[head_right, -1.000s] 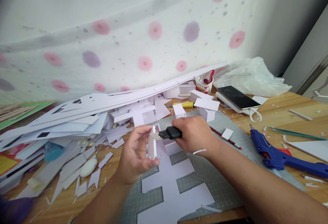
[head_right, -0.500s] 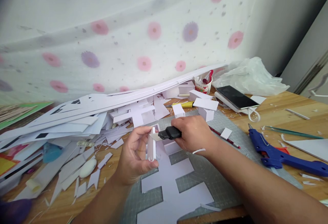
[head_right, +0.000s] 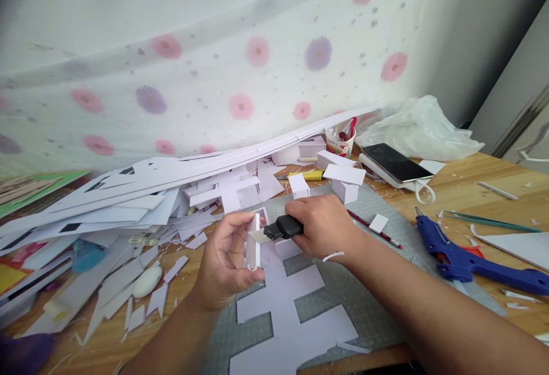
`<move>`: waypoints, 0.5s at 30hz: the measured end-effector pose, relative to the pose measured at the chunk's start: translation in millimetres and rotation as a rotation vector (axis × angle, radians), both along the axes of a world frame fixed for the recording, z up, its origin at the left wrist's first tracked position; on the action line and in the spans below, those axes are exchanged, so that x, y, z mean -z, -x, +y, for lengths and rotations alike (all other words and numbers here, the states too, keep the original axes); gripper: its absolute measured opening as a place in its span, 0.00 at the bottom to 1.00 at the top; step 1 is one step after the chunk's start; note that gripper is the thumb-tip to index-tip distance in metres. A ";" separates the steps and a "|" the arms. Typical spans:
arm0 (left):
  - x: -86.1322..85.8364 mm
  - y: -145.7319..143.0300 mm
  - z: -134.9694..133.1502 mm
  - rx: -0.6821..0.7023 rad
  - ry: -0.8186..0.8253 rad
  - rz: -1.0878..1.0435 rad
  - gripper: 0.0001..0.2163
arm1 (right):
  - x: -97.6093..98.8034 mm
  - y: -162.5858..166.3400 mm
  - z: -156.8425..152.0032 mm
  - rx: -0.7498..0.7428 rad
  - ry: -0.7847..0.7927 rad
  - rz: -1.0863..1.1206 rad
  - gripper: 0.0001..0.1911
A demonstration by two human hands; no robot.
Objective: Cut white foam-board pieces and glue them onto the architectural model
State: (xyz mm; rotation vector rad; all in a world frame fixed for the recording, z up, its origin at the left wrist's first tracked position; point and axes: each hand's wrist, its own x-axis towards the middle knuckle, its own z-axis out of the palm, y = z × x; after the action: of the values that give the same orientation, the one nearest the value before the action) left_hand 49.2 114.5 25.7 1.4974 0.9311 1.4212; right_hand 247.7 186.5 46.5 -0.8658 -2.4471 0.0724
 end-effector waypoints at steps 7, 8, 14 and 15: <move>1.8 1.1 0.1 -0.004 0.011 0.002 0.33 | 1.4 1.0 2.8 0.107 0.019 -0.025 0.04; 1.7 1.0 0.3 -0.005 0.013 0.001 0.33 | 1.3 1.3 3.2 0.121 0.023 -0.031 0.04; 0.9 0.2 0.8 -0.009 0.005 0.005 0.33 | 0.7 1.8 3.8 0.146 0.030 -0.049 0.05; 1.1 0.4 0.6 -0.009 0.001 0.008 0.33 | 0.7 1.7 3.6 0.141 0.029 -0.046 0.05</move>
State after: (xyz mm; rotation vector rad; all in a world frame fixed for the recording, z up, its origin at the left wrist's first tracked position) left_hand 48.8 115.1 24.6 1.5015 0.9438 1.4219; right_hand 246.0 190.1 45.7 -1.0606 -2.4256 0.0370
